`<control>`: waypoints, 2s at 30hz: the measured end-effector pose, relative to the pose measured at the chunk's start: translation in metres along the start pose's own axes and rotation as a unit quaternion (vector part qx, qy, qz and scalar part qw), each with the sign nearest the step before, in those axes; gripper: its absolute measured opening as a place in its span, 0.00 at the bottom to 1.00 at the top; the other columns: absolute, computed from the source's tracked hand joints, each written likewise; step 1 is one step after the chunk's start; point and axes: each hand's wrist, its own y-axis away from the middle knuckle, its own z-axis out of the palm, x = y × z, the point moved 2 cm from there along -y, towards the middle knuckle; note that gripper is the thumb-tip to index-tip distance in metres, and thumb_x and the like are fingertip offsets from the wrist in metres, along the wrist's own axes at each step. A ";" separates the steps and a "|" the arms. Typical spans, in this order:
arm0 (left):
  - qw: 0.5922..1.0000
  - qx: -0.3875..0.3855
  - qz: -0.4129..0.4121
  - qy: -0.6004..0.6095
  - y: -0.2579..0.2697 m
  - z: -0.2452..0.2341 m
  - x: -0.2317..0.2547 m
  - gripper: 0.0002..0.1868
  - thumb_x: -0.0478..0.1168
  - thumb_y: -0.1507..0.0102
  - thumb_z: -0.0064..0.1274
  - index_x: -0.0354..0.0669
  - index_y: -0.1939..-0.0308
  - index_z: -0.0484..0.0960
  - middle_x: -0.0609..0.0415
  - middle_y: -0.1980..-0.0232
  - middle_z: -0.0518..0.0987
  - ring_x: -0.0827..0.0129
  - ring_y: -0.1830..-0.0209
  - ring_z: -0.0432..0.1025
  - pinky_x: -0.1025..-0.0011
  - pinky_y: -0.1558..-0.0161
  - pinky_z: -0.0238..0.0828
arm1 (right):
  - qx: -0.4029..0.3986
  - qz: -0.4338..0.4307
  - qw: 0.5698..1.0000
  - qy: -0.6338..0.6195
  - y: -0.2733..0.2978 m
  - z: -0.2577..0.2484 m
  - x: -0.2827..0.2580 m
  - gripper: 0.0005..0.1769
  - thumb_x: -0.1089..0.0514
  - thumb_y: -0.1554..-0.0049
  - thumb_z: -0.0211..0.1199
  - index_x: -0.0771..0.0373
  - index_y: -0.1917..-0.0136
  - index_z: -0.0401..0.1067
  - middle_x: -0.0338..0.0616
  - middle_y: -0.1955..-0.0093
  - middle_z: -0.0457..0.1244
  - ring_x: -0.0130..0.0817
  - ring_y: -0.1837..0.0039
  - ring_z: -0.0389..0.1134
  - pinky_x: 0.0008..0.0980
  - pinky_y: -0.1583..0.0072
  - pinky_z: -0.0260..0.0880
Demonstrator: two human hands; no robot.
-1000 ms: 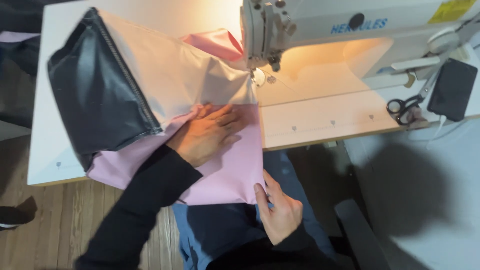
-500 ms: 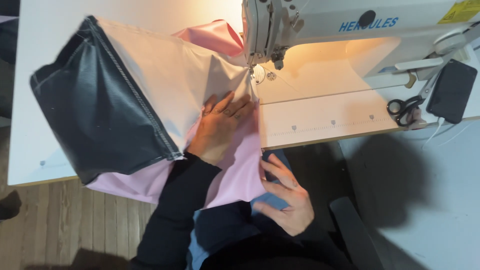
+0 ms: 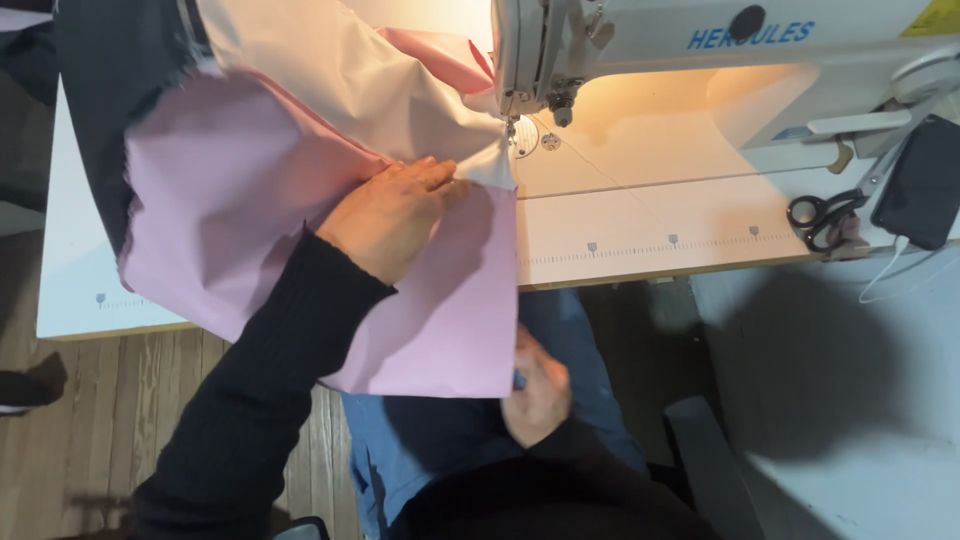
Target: Sewing pieces of material together using an industrial sewing machine.
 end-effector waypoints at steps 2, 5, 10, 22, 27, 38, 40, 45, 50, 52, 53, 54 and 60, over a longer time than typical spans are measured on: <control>1.000 -0.011 -0.008 0.026 -0.007 -0.011 0.001 0.29 0.31 0.40 0.48 0.38 0.33 0.73 0.43 0.30 0.71 0.47 0.28 0.62 0.55 0.31 0.58 | -0.030 0.165 0.982 -0.085 0.016 0.025 -0.007 0.12 0.65 0.40 0.63 0.62 0.42 0.70 0.56 0.49 0.71 0.48 0.48 0.75 0.40 0.46 0.75; 0.997 -0.070 -0.020 -0.038 -0.015 -0.022 0.014 0.33 0.31 0.48 0.51 0.40 0.36 0.74 0.46 0.34 0.72 0.49 0.30 0.62 0.55 0.33 0.58 | -0.078 0.440 0.738 -0.506 0.039 0.053 -0.019 0.25 0.66 0.42 0.55 0.63 0.31 0.63 0.52 0.45 0.70 0.42 0.46 0.76 0.38 0.43 0.77; 0.982 0.029 0.043 -0.180 -0.008 0.012 0.024 0.29 0.36 0.39 0.47 0.39 0.32 0.73 0.49 0.29 0.72 0.59 0.38 0.67 0.61 0.45 0.65 | -0.190 0.478 0.642 -0.569 0.063 0.036 0.005 0.19 0.64 0.39 0.54 0.74 0.36 0.66 0.57 0.50 0.72 0.44 0.46 0.78 0.40 0.41 0.76; 0.988 0.107 -0.107 0.026 0.011 0.053 0.055 0.29 0.39 0.38 0.48 0.40 0.31 0.70 0.49 0.27 0.68 0.55 0.25 0.58 0.54 0.26 0.50 | -0.106 0.325 0.907 -0.245 -0.068 -0.063 -0.015 0.14 0.58 0.45 0.64 0.65 0.47 0.72 0.37 0.61 0.71 0.20 0.57 0.71 0.24 0.52 0.73; 0.984 0.119 -0.118 0.069 0.015 0.047 0.054 0.28 0.37 0.37 0.48 0.40 0.32 0.71 0.48 0.27 0.68 0.52 0.25 0.59 0.53 0.26 0.49 | -0.021 0.377 0.924 -0.061 -0.051 -0.030 -0.012 0.20 0.57 0.49 0.74 0.65 0.44 0.77 0.42 0.71 0.70 0.22 0.69 0.67 0.26 0.63 0.67; 0.987 0.130 -0.096 -0.021 0.006 0.044 0.045 0.27 0.33 0.35 0.46 0.46 0.30 0.72 0.53 0.25 0.69 0.61 0.26 0.64 0.63 0.27 0.59 | -0.002 -0.019 0.942 0.335 -0.034 -0.024 -0.032 0.25 0.63 0.43 0.68 0.66 0.32 0.73 0.42 0.69 0.64 0.30 0.66 0.70 0.29 0.65 0.67; 0.987 0.101 -0.089 -0.084 -0.003 0.036 0.057 0.32 0.36 0.40 0.47 0.43 0.29 0.70 0.54 0.25 0.67 0.64 0.28 0.64 0.63 0.34 0.62 | -0.036 -0.026 0.924 0.381 -0.030 -0.022 -0.029 0.26 0.66 0.45 0.68 0.65 0.33 0.74 0.39 0.72 0.60 0.26 0.67 0.68 0.30 0.67 0.65; 0.989 0.120 -0.072 -0.047 -0.019 0.056 0.047 0.32 0.35 0.37 0.46 0.45 0.27 0.68 0.55 0.24 0.68 0.64 0.26 0.63 0.66 0.36 0.64 | -0.053 -0.027 0.909 0.413 -0.033 -0.022 -0.030 0.27 0.67 0.47 0.67 0.62 0.33 0.75 0.38 0.74 0.59 0.25 0.69 0.66 0.30 0.69 0.63; 0.989 0.120 -0.068 0.046 -0.019 0.091 0.030 0.33 0.34 0.39 0.45 0.44 0.27 0.68 0.54 0.26 0.69 0.62 0.25 0.63 0.64 0.35 0.63 | -0.069 -0.015 0.927 0.369 -0.039 -0.032 -0.030 0.26 0.65 0.46 0.67 0.62 0.33 0.75 0.39 0.73 0.60 0.29 0.72 0.65 0.31 0.70 0.64; 0.988 0.107 -0.071 0.086 -0.014 0.095 0.032 0.35 0.30 0.40 0.43 0.45 0.27 0.69 0.53 0.23 0.68 0.60 0.23 0.61 0.65 0.26 0.58 | -0.048 0.015 0.958 0.283 -0.039 -0.037 -0.031 0.24 0.61 0.44 0.68 0.60 0.33 0.74 0.40 0.71 0.62 0.32 0.71 0.65 0.31 0.68 0.64; 0.988 0.101 -0.074 0.091 -0.011 0.088 0.038 0.35 0.30 0.40 0.43 0.45 0.27 0.69 0.53 0.23 0.68 0.60 0.23 0.61 0.65 0.26 0.58 | -0.053 0.020 0.958 0.283 -0.032 -0.040 -0.036 0.24 0.61 0.44 0.68 0.60 0.33 0.74 0.40 0.71 0.62 0.32 0.71 0.65 0.31 0.68 0.64; 0.984 0.102 -0.078 0.125 -0.013 0.079 0.038 0.34 0.31 0.41 0.44 0.42 0.27 0.68 0.51 0.24 0.67 0.57 0.23 0.60 0.64 0.25 0.57 | -0.040 0.082 0.971 0.220 -0.031 -0.042 -0.034 0.24 0.60 0.43 0.68 0.59 0.33 0.74 0.40 0.71 0.63 0.30 0.71 0.65 0.29 0.67 0.65; 0.977 0.113 -0.101 0.153 -0.013 0.095 0.037 0.35 0.28 0.39 0.43 0.44 0.25 0.68 0.52 0.23 0.66 0.57 0.21 0.59 0.62 0.24 0.54 | -0.056 0.314 0.935 -0.153 0.001 -0.036 -0.009 0.22 0.60 0.43 0.67 0.66 0.37 0.72 0.40 0.62 0.70 0.19 0.59 0.68 0.23 0.55 0.69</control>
